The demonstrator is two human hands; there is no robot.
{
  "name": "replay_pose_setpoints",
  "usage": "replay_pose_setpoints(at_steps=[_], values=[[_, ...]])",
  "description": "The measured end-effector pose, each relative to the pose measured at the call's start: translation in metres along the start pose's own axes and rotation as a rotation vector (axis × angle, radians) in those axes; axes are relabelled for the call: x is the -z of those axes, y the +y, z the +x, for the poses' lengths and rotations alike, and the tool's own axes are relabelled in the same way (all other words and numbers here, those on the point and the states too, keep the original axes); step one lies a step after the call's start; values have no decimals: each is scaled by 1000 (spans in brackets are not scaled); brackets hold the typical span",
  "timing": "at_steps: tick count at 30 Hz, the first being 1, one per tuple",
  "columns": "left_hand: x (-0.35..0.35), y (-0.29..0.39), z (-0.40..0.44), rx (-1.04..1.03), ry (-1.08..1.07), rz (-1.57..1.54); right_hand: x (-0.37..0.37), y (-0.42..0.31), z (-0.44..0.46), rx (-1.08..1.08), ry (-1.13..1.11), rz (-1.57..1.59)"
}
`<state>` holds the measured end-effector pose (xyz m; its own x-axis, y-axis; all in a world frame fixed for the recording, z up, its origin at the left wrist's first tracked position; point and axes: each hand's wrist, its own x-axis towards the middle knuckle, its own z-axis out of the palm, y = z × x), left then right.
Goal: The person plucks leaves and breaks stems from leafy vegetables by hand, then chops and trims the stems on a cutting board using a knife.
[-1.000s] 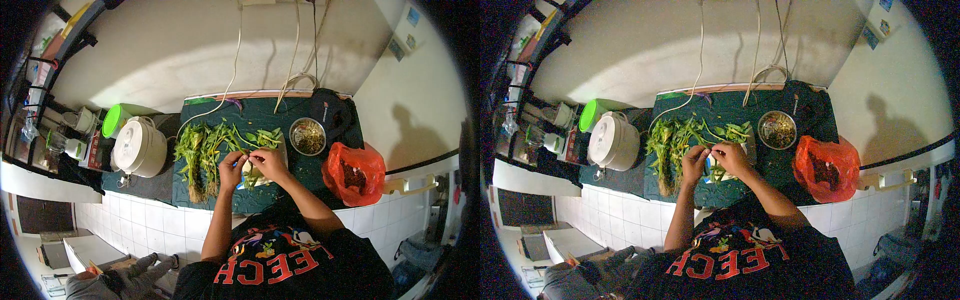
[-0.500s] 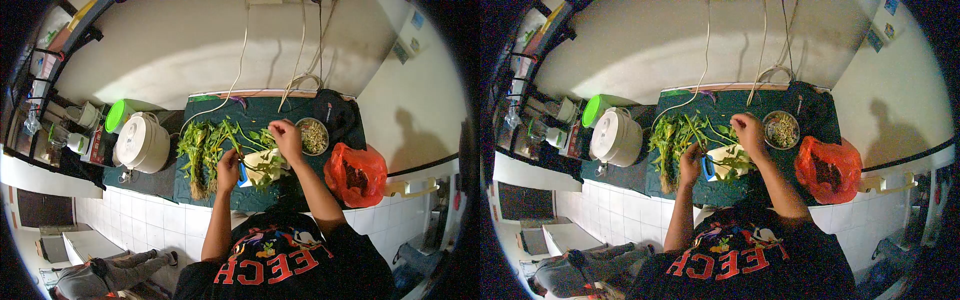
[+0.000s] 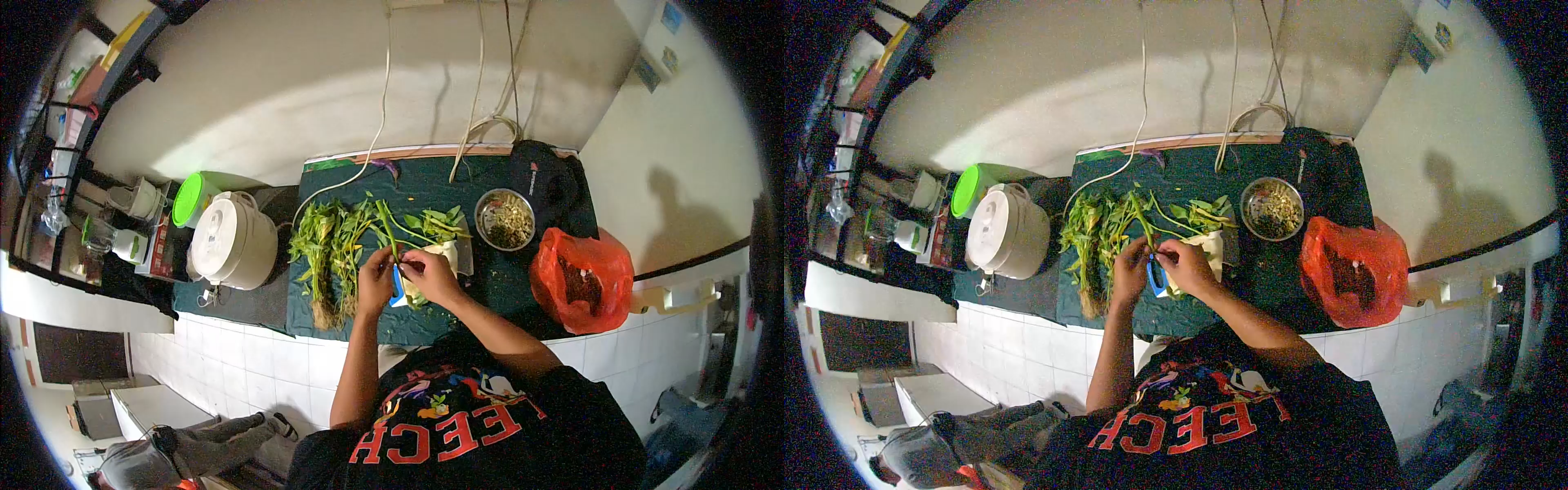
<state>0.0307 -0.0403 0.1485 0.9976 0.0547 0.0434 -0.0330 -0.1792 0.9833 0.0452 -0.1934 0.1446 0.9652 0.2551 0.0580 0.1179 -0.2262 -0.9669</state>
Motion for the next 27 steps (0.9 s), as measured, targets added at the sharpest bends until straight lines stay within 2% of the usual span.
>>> replay_pose_setpoints(at_steps=[1, 3, 9, 11, 12, 14, 18, 20, 21, 23, 27], values=[[-1, 4, -1, -3, -8, 2, -1, 3, -1, 17, 31, 10], [-4, 9, -7, 118, -17, -23, 2, 5, -5, 10, 36, 8], [-5, -8, -16, 61, 64, 8, 3, 20, -13, 18, 41, 36], [-5, -5, -18, 47, 63, 86, 5, 19, -15, 11, 28, -27], [-7, 23, -20, 87, 41, 258, 5, 18, -15, 13, 24, -25], [-8, 2, -20, 71, 48, 258, 7, 15, -14, -51, -20, -59], [-5, 2, -20, 16, 54, 289, 10, 32, -12, -47, -99, -153], [1, 1, -17, -23, 79, 310, 16, 42, -3, 140, 106, -271], [5, 3, -15, -53, 65, 305, 26, 25, 4, 151, 184, -284], [9, 4, -14, -79, 56, 301, 41, 5, 22, 322, 336, -291], [10, 9, -13, 23, 29, 196, 64, -23, 50, 349, 363, -290]])
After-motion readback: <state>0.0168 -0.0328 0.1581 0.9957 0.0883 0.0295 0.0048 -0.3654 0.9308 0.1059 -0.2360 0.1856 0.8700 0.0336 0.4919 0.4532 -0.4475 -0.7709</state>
